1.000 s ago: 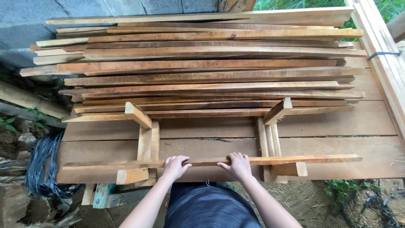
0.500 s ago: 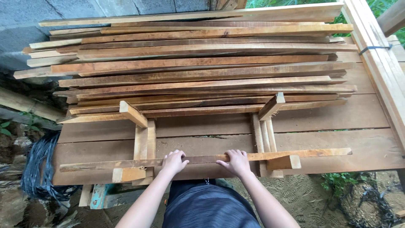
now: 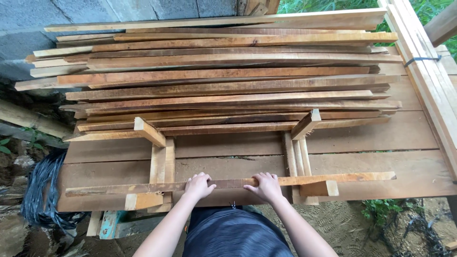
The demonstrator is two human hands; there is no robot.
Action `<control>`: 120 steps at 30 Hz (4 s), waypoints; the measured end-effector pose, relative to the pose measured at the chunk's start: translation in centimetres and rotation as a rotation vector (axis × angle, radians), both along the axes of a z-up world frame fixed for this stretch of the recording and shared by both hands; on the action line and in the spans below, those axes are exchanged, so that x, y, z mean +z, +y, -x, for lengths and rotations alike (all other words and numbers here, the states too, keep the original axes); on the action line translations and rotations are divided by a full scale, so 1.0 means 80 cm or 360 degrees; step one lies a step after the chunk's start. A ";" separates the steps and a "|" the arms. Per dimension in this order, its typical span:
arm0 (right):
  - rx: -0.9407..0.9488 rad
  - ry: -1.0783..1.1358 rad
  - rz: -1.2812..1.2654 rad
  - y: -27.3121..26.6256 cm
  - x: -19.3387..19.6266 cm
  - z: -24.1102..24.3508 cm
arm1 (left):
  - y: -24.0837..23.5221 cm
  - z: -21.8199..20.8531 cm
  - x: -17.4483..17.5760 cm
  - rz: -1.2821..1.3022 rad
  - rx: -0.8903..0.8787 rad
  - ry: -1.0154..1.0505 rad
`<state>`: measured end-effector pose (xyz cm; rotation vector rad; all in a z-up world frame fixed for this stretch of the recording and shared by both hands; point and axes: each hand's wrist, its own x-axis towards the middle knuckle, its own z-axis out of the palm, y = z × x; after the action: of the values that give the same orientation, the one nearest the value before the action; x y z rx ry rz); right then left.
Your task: The person ties a bundle of thin wooden planks together using a black strap, securing it with a knot. They then lift the bundle and place it on a nearby wooden surface before returning to the workbench to handle another plank.
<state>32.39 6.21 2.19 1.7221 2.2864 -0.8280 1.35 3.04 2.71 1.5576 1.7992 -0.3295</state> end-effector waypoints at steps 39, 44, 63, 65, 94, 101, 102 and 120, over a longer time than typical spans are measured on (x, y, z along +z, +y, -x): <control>0.0034 -0.0213 -0.0875 0.407 -0.007 0.029 | 0.368 0.126 -0.013 -0.0550 0.0199 0.0446; 0.0121 -0.0198 -0.0844 0.391 0.015 0.018 | 0.348 0.132 0.011 -0.0594 0.0115 0.0386; 0.0072 0.0561 -0.1415 0.225 0.223 -0.019 | 0.185 0.086 0.192 -0.1576 0.0025 -0.0041; 0.0075 0.0488 -0.1445 0.202 0.216 -0.023 | 0.163 0.080 0.188 -0.1551 0.0021 -0.0046; 0.0000 0.0197 -0.1057 0.186 -0.052 0.015 | 0.143 0.059 -0.076 -0.0503 0.0247 0.0176; 0.0115 0.0057 -0.0418 0.155 -0.016 0.054 | 0.101 0.024 -0.082 -0.0753 -0.0066 0.0141; 0.0105 0.0065 -0.0400 0.153 -0.008 0.055 | 0.087 0.013 -0.090 -0.0788 -0.0205 0.0068; -0.0032 0.0413 -0.0439 0.098 -0.068 0.036 | -0.015 -0.033 -0.004 -0.1238 -0.0724 0.0056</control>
<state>29.54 14.02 -3.26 1.8443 2.6681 -0.8145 3.99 1.85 2.42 2.5195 1.6665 0.1751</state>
